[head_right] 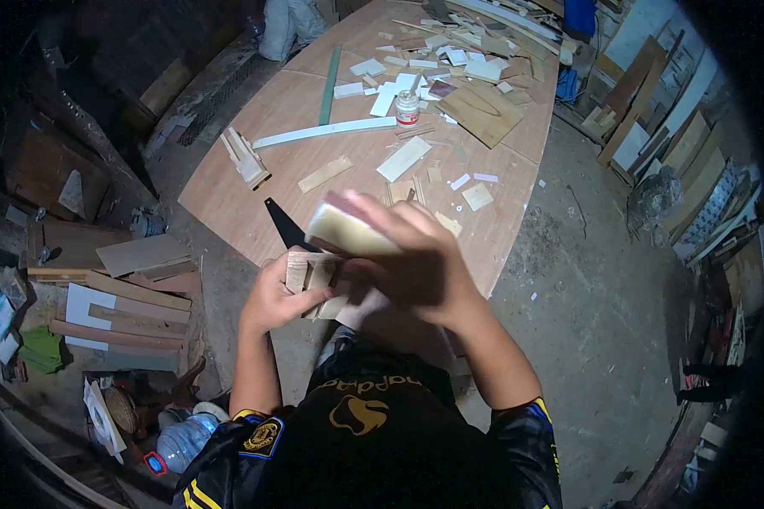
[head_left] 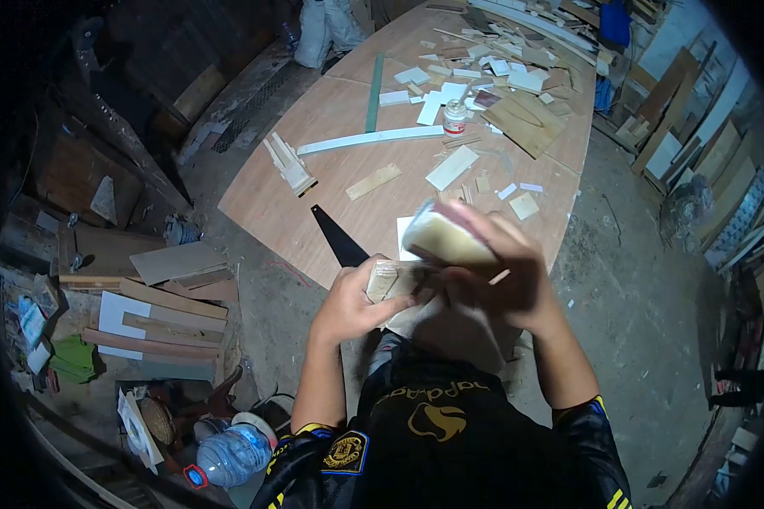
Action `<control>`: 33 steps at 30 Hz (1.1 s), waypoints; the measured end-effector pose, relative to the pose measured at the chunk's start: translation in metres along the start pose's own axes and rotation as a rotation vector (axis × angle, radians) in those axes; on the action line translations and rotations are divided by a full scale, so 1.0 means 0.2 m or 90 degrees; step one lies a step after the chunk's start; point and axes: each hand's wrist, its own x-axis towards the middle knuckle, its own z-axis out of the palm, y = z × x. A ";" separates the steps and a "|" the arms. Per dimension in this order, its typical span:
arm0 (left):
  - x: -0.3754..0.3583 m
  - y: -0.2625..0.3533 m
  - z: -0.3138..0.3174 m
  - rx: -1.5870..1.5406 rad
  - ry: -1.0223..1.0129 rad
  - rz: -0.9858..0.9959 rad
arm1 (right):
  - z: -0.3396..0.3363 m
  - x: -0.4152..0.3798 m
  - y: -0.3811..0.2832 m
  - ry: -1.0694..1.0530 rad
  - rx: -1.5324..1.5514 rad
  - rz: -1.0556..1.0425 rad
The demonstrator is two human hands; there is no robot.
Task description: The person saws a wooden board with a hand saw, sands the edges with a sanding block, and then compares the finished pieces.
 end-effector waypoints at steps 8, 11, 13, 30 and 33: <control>0.02 -0.04 0.02 0.010 -0.091 0.060 | 0.08 0.04 0.05 -0.068 0.040 -0.160; -0.01 -0.02 0.02 -0.054 -0.084 0.023 | 0.06 -0.01 0.08 -0.122 -0.009 -0.102; 0.00 0.00 0.02 -0.019 -0.100 0.020 | 0.07 -0.06 0.10 -0.101 0.028 -0.089; 0.10 -0.01 0.08 -0.099 -0.119 -0.012 | -0.01 0.04 0.02 -0.093 -0.124 -0.112; 0.09 -0.02 0.03 -0.116 -0.079 0.048 | -0.04 -0.01 0.05 -0.080 -0.122 -0.138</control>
